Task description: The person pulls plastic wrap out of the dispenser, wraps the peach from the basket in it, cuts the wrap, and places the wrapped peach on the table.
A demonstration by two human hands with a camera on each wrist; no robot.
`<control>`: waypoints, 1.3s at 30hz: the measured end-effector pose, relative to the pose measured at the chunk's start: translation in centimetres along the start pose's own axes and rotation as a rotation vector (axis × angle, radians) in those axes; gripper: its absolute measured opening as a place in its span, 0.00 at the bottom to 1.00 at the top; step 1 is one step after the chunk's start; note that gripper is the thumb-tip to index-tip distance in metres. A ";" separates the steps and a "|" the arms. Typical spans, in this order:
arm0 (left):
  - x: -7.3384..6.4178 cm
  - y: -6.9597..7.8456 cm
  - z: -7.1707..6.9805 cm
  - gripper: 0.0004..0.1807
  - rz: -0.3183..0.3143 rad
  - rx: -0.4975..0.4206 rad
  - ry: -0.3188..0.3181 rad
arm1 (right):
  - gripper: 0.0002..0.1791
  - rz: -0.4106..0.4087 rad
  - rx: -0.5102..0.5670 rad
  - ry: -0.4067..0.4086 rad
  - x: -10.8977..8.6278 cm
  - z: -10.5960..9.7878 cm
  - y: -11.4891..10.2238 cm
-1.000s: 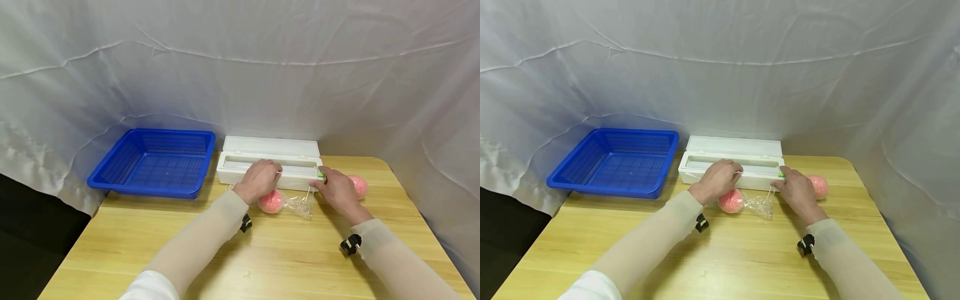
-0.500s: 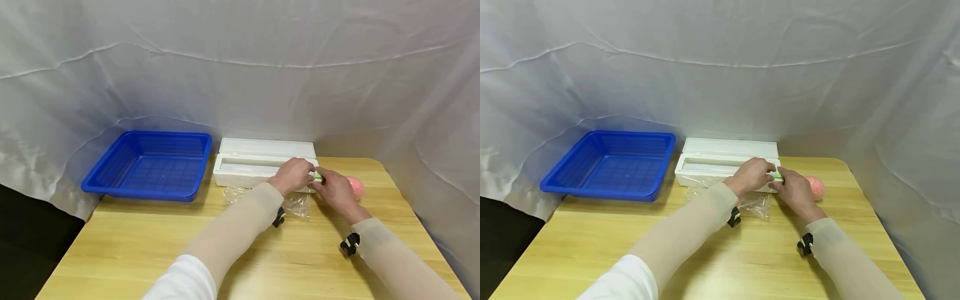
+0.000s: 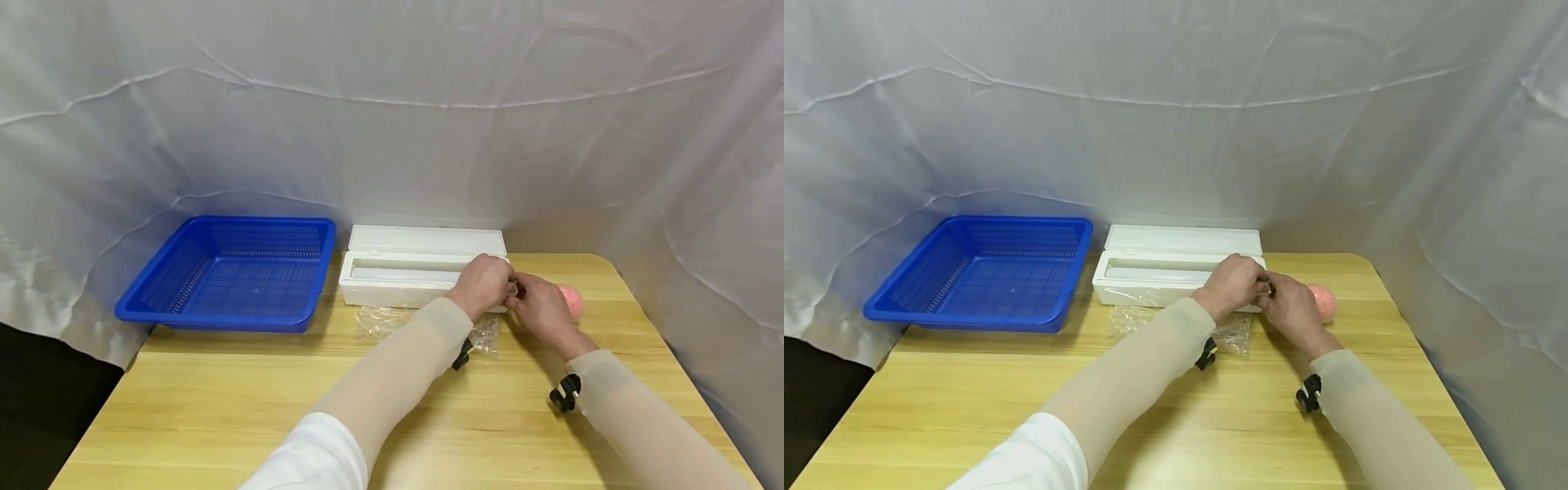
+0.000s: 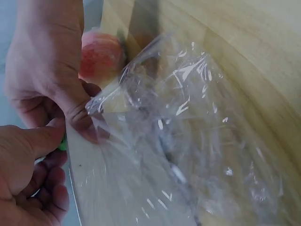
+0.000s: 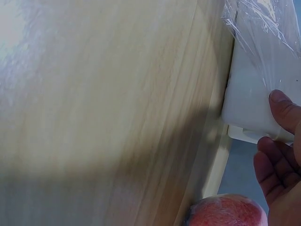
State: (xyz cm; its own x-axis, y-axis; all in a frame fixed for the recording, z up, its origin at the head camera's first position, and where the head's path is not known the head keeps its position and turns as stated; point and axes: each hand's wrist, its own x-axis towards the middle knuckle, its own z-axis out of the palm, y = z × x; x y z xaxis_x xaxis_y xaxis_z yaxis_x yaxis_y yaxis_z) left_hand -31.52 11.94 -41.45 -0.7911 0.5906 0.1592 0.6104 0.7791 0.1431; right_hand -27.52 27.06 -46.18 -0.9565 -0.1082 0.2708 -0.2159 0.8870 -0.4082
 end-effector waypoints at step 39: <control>-0.7 -3.9 -1.4 0.09 0.047 -0.159 -0.081 | 0.35 -0.026 -0.014 -0.015 0.5 -0.4 1.5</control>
State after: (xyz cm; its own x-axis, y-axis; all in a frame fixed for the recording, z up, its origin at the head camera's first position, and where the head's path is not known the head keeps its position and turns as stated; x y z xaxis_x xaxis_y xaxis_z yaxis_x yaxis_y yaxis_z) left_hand -33.28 8.18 -40.76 -0.7581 0.6458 0.0909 0.6404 0.7108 0.2910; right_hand -28.21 28.49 -46.34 -0.9534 -0.1381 0.2681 -0.2383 0.8899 -0.3890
